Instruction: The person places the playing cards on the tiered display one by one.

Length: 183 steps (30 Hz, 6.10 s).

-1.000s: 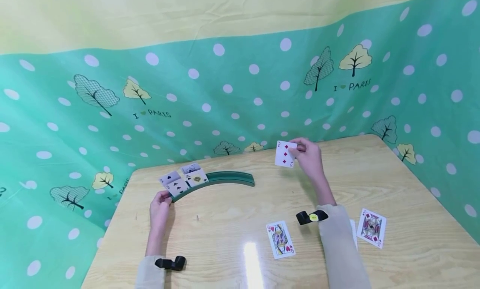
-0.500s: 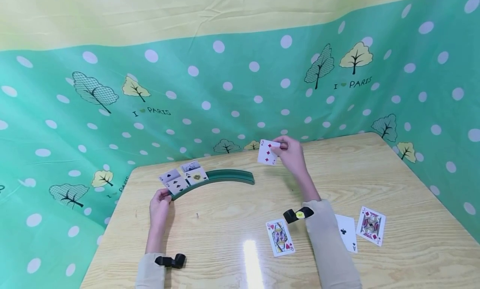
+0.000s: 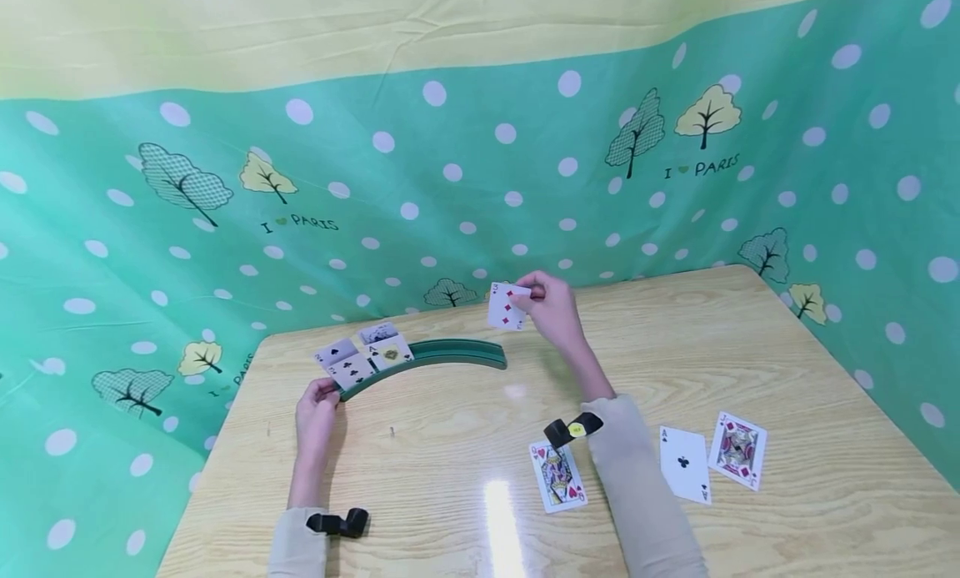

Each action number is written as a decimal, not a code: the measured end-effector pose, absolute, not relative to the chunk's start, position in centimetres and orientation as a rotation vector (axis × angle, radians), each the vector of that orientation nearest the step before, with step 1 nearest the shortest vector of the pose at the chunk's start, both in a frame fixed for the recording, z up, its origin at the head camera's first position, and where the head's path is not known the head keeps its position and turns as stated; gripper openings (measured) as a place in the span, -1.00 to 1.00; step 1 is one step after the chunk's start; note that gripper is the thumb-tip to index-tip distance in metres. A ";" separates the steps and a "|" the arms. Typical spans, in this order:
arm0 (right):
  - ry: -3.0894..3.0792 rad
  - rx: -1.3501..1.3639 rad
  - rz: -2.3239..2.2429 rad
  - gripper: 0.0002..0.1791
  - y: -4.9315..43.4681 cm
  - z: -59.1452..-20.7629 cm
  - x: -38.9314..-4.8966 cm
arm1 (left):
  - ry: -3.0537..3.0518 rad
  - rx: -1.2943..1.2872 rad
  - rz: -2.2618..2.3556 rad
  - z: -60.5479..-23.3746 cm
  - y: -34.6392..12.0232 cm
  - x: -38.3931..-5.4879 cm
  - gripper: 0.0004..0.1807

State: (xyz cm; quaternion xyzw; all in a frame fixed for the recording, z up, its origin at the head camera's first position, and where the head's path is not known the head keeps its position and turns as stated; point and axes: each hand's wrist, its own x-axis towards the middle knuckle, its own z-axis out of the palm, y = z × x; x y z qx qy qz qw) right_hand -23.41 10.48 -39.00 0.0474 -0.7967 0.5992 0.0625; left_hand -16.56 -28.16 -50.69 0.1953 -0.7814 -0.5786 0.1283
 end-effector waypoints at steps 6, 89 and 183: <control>-2.404 0.210 1.823 -0.79 9.3 -39.3 -23.3 | -2.268 0.583 -1.718 -50.5 -28.2 -16.5 -0.60; -2.379 0.361 1.878 -0.89 -2.8 -44.5 -24.7 | -2.273 0.555 -1.708 -50.5 -28.2 -16.1 -0.56; -2.634 0.574 1.487 -0.70 13.6 -40.4 -17.2 | -2.288 0.554 -1.703 -50.6 -28.4 -16.1 -0.58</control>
